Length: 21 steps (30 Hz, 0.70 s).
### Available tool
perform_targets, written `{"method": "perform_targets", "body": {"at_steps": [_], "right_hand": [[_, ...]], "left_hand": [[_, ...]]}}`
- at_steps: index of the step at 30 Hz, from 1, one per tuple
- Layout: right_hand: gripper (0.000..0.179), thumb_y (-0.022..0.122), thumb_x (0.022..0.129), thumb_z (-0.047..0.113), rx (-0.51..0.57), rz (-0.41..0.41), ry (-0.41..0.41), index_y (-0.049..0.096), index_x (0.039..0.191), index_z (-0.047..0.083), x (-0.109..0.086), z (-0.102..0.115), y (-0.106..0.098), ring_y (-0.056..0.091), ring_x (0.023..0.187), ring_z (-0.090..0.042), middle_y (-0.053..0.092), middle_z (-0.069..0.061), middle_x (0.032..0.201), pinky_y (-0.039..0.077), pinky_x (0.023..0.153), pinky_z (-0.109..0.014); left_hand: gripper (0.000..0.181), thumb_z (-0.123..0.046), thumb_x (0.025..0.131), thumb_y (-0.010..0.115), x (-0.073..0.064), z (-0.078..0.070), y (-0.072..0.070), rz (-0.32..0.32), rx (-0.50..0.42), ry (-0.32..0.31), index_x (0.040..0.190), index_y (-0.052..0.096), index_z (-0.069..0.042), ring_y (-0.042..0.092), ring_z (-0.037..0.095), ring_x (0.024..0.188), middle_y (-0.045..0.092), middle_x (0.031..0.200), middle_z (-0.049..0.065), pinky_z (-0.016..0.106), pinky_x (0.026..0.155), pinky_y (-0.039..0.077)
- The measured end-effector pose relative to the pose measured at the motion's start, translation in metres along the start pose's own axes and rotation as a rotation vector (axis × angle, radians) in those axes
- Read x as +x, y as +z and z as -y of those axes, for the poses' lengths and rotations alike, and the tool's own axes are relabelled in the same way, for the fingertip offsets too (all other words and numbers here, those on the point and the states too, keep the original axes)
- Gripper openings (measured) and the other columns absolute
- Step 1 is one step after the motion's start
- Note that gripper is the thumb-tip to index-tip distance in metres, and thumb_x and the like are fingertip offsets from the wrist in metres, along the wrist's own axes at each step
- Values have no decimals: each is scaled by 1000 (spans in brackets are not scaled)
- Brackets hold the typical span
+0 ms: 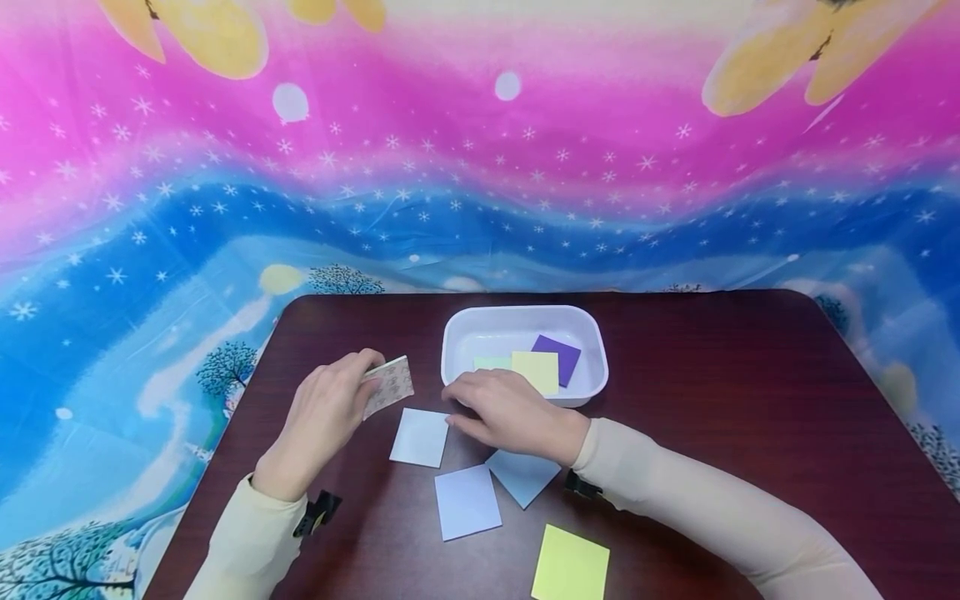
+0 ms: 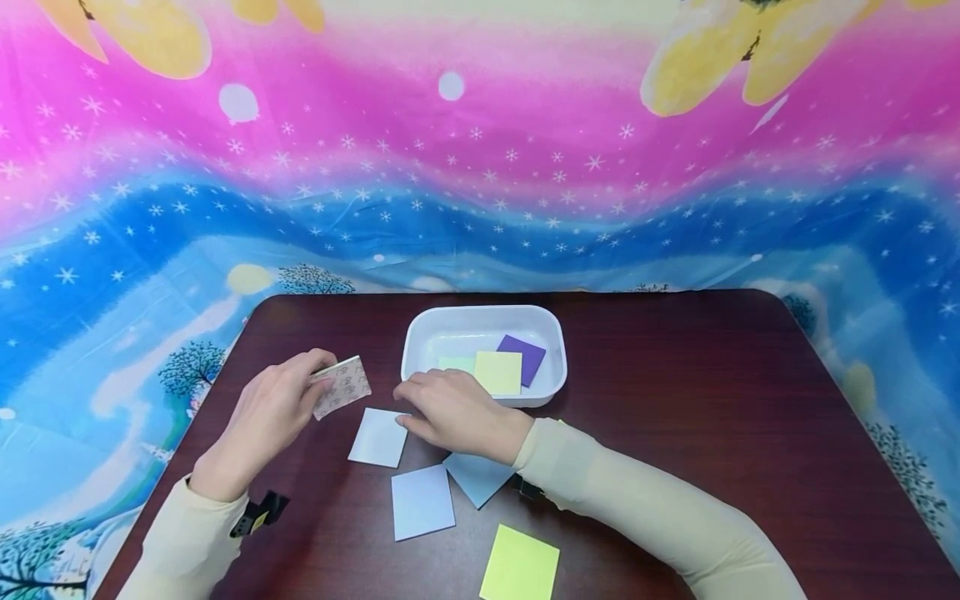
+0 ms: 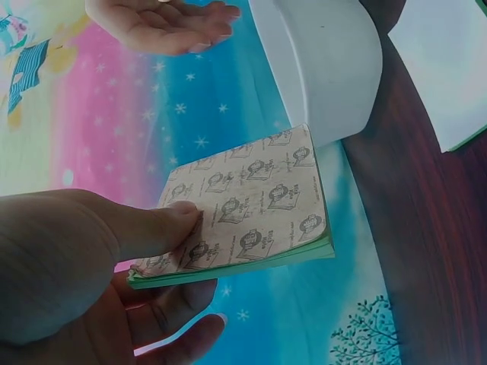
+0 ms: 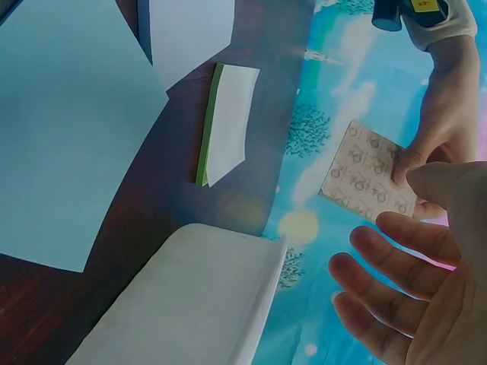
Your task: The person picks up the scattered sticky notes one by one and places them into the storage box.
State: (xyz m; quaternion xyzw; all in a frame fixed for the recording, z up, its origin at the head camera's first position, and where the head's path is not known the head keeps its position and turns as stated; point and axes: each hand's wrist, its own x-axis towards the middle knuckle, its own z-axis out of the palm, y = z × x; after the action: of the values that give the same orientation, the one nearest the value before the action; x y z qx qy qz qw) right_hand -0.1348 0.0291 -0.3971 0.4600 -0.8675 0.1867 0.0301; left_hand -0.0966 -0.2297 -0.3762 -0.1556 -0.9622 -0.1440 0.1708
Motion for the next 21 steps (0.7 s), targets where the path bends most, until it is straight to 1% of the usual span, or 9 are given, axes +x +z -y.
{"method": "perform_targets", "body": {"at_steps": [4,8,14,21], "right_hand": [[27,68,97,32,1,2,11,70,118,17,-1,-2,0,67,92,-9,73,5,105,57,84,-30],[28,68,97,33,2,-3,17,70,119,17,-2,-3,-1,67,93,-9,73,5,106,57,84,-31],[28,68,97,33,-11,-15,17,70,119,17,-4,-7,-2,67,90,-9,73,5,105,57,81,-30],[30,68,97,32,-3,-24,33,71,119,13,-6,-11,-5,68,90,-12,74,0,107,57,82,-34]], "left_hand": [[23,-8,89,76,2,-3,0,9,-7,-9,110,66,-12,65,19,73,73,92,6,38,65,50],[23,-8,89,76,4,-6,1,-2,-21,-9,109,66,-13,66,21,74,73,93,6,41,67,51],[23,-8,89,76,8,-11,2,-27,-43,14,109,66,-13,66,20,70,73,91,6,38,63,50],[23,-8,88,76,11,-17,3,-25,-52,23,108,66,-14,66,19,70,73,91,4,37,63,49]]}}
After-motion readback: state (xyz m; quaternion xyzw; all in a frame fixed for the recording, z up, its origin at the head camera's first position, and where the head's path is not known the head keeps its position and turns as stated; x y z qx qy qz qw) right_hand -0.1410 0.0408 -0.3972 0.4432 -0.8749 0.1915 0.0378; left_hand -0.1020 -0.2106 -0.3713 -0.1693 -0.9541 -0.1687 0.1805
